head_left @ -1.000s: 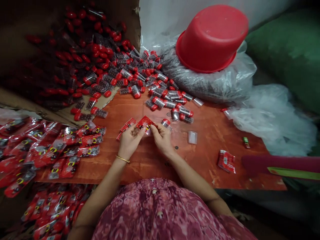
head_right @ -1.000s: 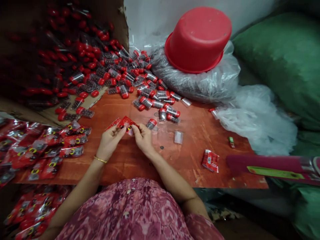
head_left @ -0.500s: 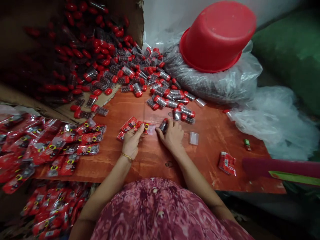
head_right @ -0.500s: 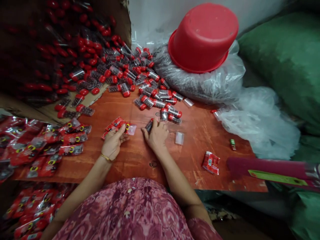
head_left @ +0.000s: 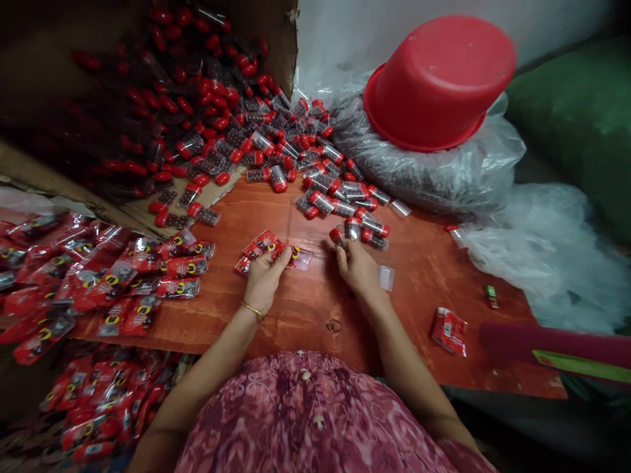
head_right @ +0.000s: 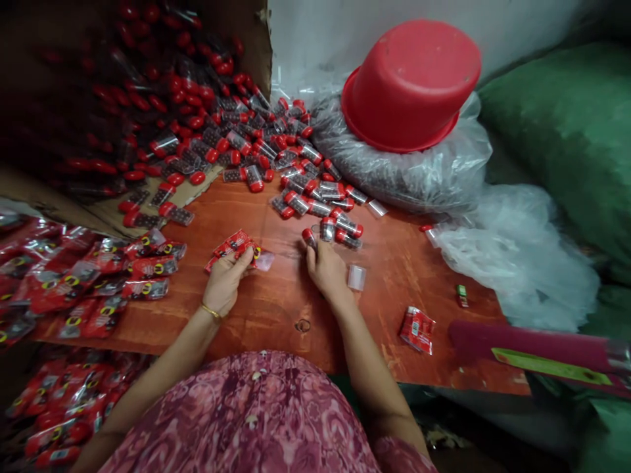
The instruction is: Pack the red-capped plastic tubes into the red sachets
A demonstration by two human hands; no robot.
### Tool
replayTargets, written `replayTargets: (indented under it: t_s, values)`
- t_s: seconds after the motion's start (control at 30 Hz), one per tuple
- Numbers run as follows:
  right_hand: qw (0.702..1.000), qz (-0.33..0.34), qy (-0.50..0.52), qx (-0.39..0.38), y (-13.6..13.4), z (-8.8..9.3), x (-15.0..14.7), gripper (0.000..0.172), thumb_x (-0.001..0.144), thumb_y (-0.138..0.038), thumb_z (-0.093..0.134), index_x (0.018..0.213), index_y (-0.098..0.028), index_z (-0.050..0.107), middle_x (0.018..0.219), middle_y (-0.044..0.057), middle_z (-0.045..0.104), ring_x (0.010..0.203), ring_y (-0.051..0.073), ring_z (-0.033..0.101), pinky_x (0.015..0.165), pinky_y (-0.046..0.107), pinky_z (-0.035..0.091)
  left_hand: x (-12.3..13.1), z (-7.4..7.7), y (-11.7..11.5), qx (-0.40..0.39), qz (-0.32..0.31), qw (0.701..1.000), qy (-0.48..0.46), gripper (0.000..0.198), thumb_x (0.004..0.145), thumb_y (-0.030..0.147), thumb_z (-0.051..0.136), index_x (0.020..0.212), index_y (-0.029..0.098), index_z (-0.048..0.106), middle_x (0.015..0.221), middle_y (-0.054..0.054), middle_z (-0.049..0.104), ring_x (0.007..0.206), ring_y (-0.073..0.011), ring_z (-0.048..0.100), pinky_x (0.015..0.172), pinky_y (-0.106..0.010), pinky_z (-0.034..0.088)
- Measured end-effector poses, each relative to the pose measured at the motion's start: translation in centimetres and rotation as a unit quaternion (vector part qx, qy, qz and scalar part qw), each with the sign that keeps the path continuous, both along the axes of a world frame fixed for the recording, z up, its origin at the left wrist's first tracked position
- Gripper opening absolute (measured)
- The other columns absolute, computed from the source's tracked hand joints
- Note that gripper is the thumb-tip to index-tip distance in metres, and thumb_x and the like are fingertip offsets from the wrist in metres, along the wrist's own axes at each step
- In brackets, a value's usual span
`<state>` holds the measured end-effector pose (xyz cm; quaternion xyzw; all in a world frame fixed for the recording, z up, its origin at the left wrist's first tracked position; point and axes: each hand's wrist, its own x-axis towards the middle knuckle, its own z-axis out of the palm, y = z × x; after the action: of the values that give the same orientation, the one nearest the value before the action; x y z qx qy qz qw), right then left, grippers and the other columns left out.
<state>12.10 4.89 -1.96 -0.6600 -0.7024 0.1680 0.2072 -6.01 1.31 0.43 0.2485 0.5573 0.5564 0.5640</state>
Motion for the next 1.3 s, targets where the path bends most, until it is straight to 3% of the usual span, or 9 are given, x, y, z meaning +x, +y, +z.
replayTargets:
  t_s: [0.07,0.17,0.37,0.6,0.77,0.97,1.07,1.2,1.3]
  values:
    - [0.986,0.066,0.148,-0.025,-1.7,1.2,0.8,0.027,0.084,-0.035,0.041,0.072,-0.016,0.056,0.059,0.002,0.052,0.054,0.014,0.046,0.052,0.025,0.034,-0.4,-0.5,0.0,0.022,-0.01,0.999,0.028,0.035,0.062,0.048,0.07,0.067,0.013,0.067,0.061,0.001,0.063,0.057,-0.0092,0.053,0.056,-0.021,0.041]
    - [0.941,0.121,0.299,-0.104,-4.1,3.3,1.4,0.028,0.08,-0.037,0.044,0.062,-0.017,0.053,0.048,-0.003,0.042,0.042,0.009,0.034,0.042,0.022,0.027,-0.8,-0.9,0.2,0.056,-0.05,0.995,0.067,0.033,0.069,0.047,0.065,0.069,0.014,0.067,0.061,0.002,0.061,0.058,-0.0094,0.051,0.057,-0.021,0.04]
    - [0.917,0.157,0.324,-0.172,-4.5,5.3,0.4,0.023,0.071,-0.034,0.053,0.056,-0.016,0.053,0.048,-0.004,0.041,0.045,0.007,0.034,0.042,0.021,0.024,-0.8,-0.1,0.2,0.086,-0.128,0.979,0.132,0.028,0.07,0.041,0.065,0.063,0.014,0.066,0.059,0.001,0.058,0.058,-0.0118,0.048,0.058,-0.023,0.038]
    - [0.913,0.129,0.353,-0.157,-4.3,4.2,-1.0,0.024,0.071,-0.035,0.054,0.056,-0.016,0.052,0.048,-0.004,0.04,0.046,0.007,0.034,0.042,0.02,0.026,-0.9,0.3,0.0,0.104,-0.136,0.969,0.177,0.023,0.073,0.037,0.062,0.066,0.015,0.065,0.063,0.0,0.061,0.062,-0.0124,0.051,0.062,-0.023,0.04]
    - [0.899,0.114,0.392,-0.157,-5.0,2.7,-1.7,0.026,0.075,-0.038,0.055,0.061,-0.016,0.055,0.051,-0.004,0.042,0.046,0.007,0.035,0.043,0.02,0.029,0.3,-0.4,0.0,0.065,-0.111,0.99,0.055,0.026,0.065,0.039,0.07,0.075,0.015,0.066,0.073,-0.001,0.066,0.064,-0.0122,0.056,0.065,-0.024,0.045]
    - [0.838,0.025,0.522,-0.157,-5.3,0.8,-3.7,0.03,0.076,-0.049,0.053,0.075,-0.02,0.056,0.047,-0.008,0.036,0.037,0.006,0.029,0.038,0.021,0.036,2.0,-0.1,-0.3,0.054,-0.033,0.996,-0.064,0.032,0.053,0.034,0.078,0.075,0.015,0.064,0.075,0.0,0.068,0.068,-0.0112,0.059,0.072,-0.025,0.047]
    - [0.817,0.027,0.541,-0.196,-5.2,0.8,-4.3,0.034,0.075,-0.053,0.054,0.071,-0.02,0.053,0.049,-0.008,0.037,0.036,0.005,0.029,0.035,0.021,0.038,2.2,0.2,-0.5,0.046,-0.031,0.994,-0.097,0.03,0.057,0.036,0.076,0.074,0.015,0.063,0.073,0.0,0.067,0.066,-0.0097,0.058,0.071,-0.023,0.046]
    - [0.835,0.034,0.517,-0.185,-4.7,1.2,-4.8,0.035,0.074,-0.053,0.057,0.07,-0.019,0.053,0.055,-0.006,0.041,0.043,0.005,0.035,0.036,0.018,0.04,2.6,0.0,-0.6,0.04,-0.039,0.992,-0.11,0.028,0.059,0.036,0.074,0.07,0.015,0.061,0.069,0.0,0.064,0.064,-0.0094,0.056,0.067,-0.022,0.044]
    - [0.808,0.022,0.556,-0.196,-4.5,1.3,-5.6,0.036,0.073,-0.056,0.056,0.078,-0.02,0.051,0.052,-0.009,0.037,0.039,0.005,0.032,0.035,0.019,0.042,2.4,0.0,-0.3,0.045,-0.044,0.991,-0.114,0.028,0.058,0.035,0.075,0.072,0.015,0.06,0.068,0.001,0.063,0.062,-0.0102,0.056,0.064,-0.023,0.044]
